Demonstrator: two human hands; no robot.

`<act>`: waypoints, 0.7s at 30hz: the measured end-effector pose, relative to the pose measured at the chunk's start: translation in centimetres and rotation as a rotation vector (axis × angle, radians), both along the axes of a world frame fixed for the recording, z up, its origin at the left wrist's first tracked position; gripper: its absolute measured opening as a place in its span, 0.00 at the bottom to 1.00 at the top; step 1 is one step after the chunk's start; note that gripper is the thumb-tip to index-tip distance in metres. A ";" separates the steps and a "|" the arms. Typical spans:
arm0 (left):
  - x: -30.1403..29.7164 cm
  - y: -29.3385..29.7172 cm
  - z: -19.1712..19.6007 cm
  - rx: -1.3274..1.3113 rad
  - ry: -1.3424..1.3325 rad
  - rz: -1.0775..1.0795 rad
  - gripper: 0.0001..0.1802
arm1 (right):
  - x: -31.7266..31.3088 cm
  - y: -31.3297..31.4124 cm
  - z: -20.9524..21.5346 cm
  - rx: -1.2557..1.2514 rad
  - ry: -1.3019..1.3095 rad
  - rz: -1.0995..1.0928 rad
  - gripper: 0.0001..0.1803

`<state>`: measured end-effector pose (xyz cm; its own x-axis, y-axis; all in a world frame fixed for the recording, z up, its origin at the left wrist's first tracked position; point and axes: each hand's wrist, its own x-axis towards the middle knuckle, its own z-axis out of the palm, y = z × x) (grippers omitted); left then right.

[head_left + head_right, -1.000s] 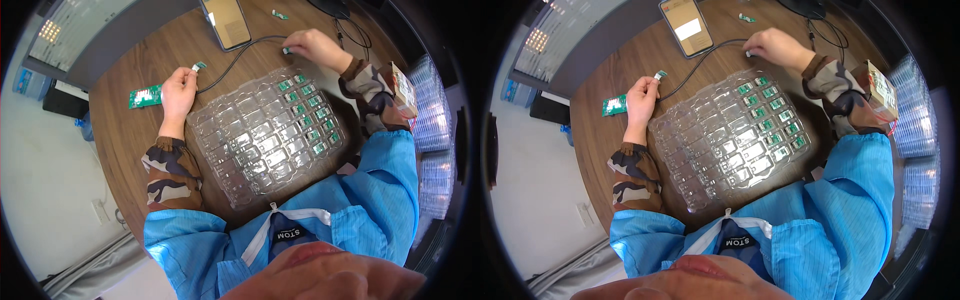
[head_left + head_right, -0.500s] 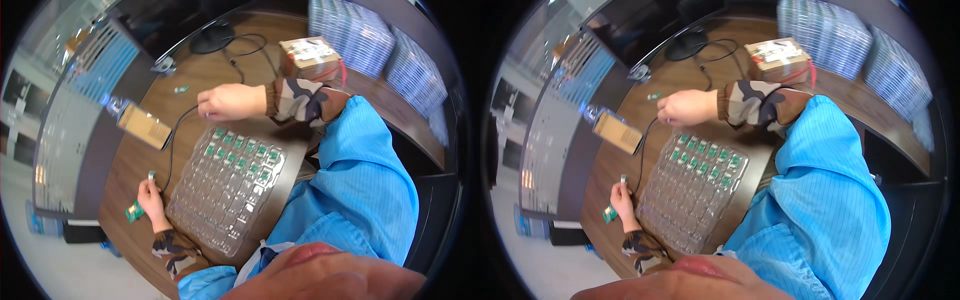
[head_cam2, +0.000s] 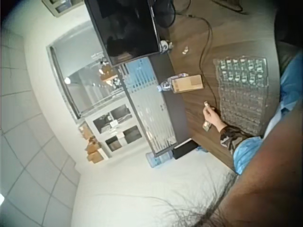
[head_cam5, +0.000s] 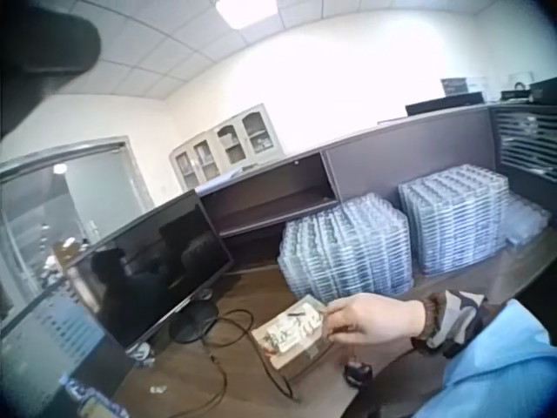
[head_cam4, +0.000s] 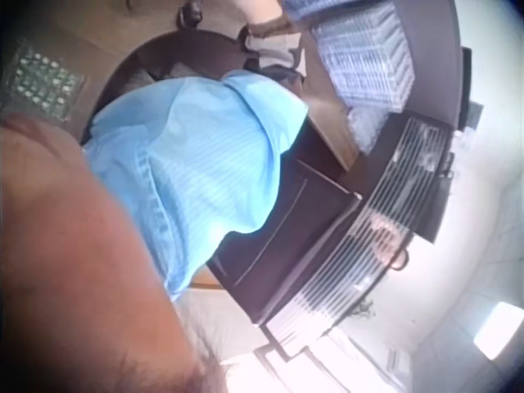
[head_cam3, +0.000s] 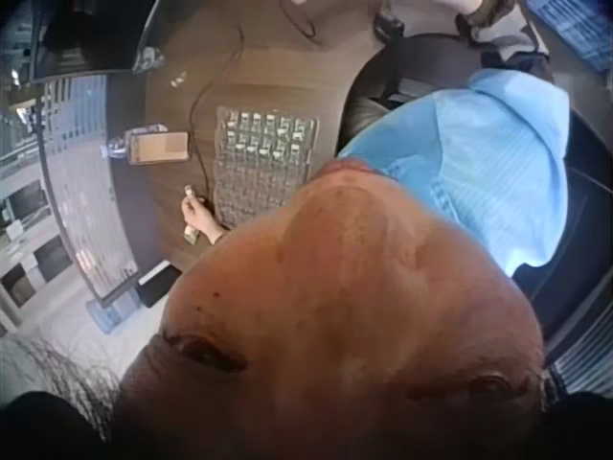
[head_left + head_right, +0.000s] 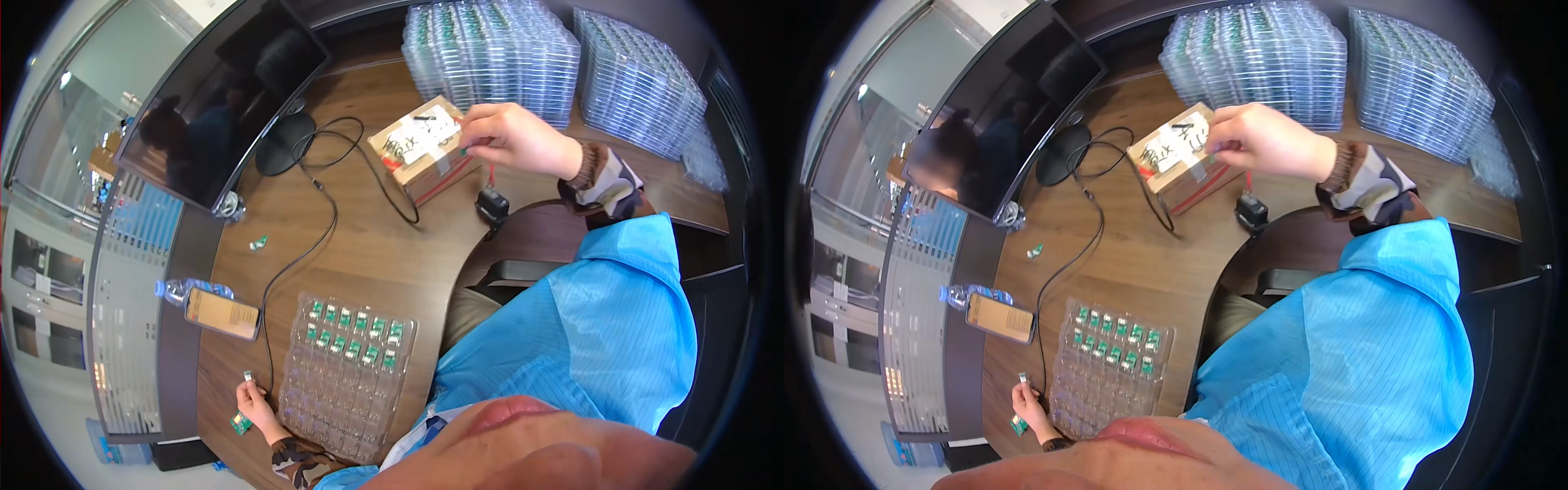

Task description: Placing small green printed circuit boards (PCBs) into a plastic tray.

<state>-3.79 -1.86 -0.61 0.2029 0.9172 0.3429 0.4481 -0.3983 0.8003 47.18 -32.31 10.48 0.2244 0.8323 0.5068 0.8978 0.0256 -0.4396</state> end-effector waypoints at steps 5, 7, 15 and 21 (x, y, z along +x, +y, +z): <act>-0.2 0.6 -0.3 -0.004 -0.006 0.003 0.07 | 6.8 -3.5 1.4 0.275 -0.212 -0.232 0.06; -0.4 0.5 -0.2 -0.006 0.010 0.010 0.07 | 10.9 -4.2 2.0 0.362 -0.119 -0.457 0.05; -0.4 0.3 0.1 -0.014 0.060 0.035 0.08 | 16.2 -2.8 3.1 0.115 -0.106 -0.713 0.05; 0.0 -0.5 0.4 -0.003 0.079 0.074 0.08 | 16.1 -1.6 4.3 -0.046 -0.136 -0.755 0.05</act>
